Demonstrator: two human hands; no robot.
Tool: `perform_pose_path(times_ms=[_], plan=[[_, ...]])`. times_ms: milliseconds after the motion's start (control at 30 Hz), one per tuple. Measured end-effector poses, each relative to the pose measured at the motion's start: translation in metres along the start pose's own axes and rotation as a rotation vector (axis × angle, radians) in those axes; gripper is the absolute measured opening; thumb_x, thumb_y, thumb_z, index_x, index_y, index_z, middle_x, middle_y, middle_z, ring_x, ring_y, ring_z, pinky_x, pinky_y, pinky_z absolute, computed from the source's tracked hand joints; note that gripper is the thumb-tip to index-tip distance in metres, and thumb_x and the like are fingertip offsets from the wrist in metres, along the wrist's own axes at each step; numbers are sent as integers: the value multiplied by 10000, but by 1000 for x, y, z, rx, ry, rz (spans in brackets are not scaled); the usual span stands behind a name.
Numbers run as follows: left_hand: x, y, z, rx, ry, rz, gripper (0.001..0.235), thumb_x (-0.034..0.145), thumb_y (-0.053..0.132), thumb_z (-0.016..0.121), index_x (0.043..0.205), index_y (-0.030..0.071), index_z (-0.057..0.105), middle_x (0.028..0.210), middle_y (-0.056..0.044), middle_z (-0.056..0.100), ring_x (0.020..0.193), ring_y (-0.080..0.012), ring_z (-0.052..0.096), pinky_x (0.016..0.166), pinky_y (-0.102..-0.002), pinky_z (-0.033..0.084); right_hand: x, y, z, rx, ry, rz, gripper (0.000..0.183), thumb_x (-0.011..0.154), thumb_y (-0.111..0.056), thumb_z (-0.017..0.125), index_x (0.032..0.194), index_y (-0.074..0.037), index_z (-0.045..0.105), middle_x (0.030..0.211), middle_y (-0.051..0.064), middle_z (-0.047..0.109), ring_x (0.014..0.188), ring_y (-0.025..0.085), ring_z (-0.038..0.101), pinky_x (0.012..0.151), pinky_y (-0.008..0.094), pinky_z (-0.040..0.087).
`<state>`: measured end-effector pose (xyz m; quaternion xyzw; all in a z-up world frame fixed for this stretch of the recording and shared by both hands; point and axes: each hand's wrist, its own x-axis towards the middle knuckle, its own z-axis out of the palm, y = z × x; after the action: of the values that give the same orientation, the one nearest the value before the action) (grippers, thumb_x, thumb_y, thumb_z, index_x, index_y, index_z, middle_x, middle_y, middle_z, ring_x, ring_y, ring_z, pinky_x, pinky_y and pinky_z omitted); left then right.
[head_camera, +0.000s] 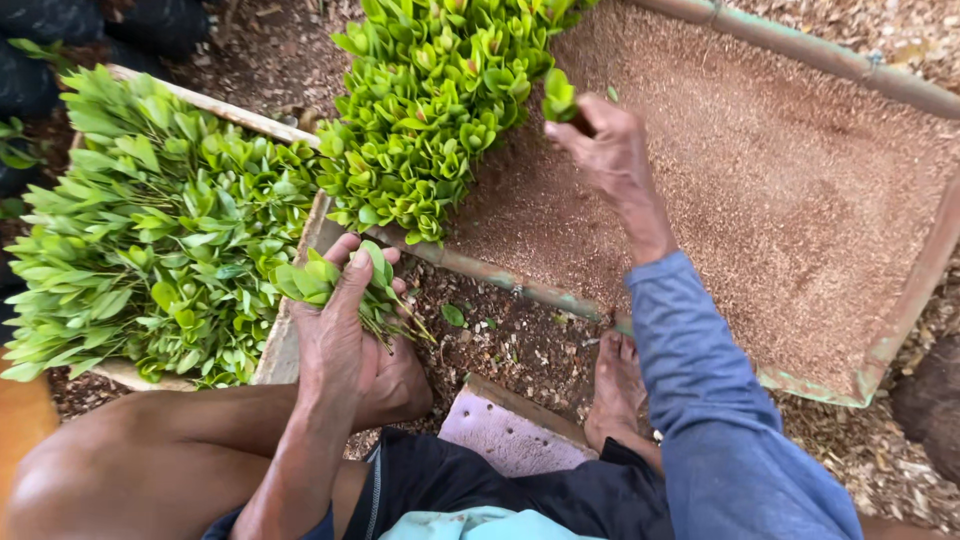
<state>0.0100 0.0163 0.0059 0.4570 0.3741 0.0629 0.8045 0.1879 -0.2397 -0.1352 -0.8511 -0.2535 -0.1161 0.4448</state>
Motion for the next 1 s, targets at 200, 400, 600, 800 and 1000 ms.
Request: perform_pose_path(times_ms=[200,400,600,800,1000], plan=[[2,-8,-3,61,-42,-11,364,846,124,664,1174,35,532,925,-231,686,579,-208,615,427,-292,514,15,9,34,-112,-26,-175,131,981,-13,712,885,13,625,788,128,691,534,142,610,406,213,526],[0,-7,-2,107,-34,4,391,846,141,660,1193,16,531,929,-231,690,580,-207,611,440,-284,511,23,9,37,-120,14,-220,167,971,26,708,846,-14,604,763,84,667,546,122,602,421,202,521],[-1,-8,-4,93,-40,-27,374,859,128,646,1200,35,522,952,-238,684,600,-207,607,454,-316,538,22,24,47,-194,2,-237,212,980,-2,707,829,-55,567,751,57,652,533,109,571,410,198,492],[-5,-7,-1,104,-28,-18,373,848,132,659,1183,22,535,934,-234,684,599,-212,618,447,-305,533,24,16,50,-277,1,-236,215,929,3,754,841,-71,572,731,27,633,541,89,558,447,212,508],[-4,-16,-4,5,-52,-52,415,824,108,684,1200,20,533,941,-256,693,634,-227,649,441,-320,557,12,22,60,-290,52,-172,236,997,-117,701,820,-116,543,687,-8,589,503,83,484,395,213,412]])
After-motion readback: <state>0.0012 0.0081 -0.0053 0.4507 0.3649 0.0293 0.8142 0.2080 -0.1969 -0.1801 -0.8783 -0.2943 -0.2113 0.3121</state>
